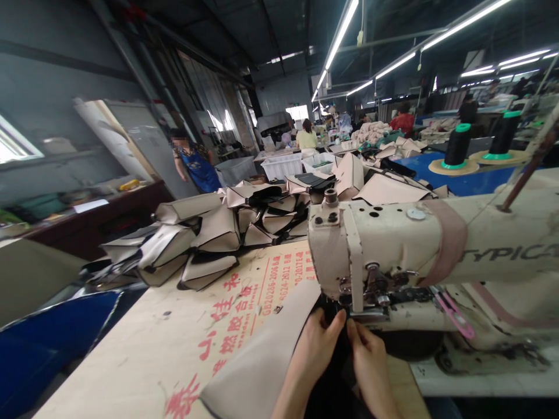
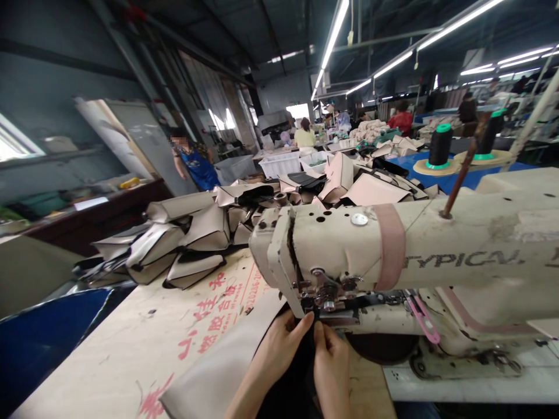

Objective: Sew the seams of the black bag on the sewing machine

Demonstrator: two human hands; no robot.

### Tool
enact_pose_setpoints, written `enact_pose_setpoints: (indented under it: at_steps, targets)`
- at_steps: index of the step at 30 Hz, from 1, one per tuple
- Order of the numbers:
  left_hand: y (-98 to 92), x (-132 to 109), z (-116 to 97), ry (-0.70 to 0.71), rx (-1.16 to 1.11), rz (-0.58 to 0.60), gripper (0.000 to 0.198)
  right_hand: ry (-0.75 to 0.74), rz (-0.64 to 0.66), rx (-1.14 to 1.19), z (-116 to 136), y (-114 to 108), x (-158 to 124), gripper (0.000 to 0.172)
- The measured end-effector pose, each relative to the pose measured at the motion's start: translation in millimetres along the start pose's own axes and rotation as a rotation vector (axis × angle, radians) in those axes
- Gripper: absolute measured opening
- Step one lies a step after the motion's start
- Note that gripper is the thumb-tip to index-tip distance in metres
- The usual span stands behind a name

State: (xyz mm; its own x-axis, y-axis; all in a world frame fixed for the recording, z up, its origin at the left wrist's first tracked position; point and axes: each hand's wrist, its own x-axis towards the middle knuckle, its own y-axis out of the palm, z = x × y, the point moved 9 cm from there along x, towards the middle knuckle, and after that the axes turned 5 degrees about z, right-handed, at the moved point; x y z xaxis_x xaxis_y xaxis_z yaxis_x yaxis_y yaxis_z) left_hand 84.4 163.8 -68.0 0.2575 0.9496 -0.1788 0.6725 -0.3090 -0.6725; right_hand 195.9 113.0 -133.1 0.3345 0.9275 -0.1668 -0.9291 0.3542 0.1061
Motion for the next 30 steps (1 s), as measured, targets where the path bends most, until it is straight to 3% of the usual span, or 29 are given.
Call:
enact_pose_setpoints:
  at_steps: [13,25,30]
  targets:
    - [2.4,1,8,-0.077,0.019,-0.012,0.039,0.033,-0.040,0.021,-9,-4,0,0.046]
    - [1.1,8,11,-0.084,0.026,-0.021,0.039,-0.040,-0.053,-0.104,1,-4,0,0.052]
    - [1.1,7,11,-0.096,0.038,-0.023,0.039,-0.117,0.047,-0.245,11,-1,3,0.053]
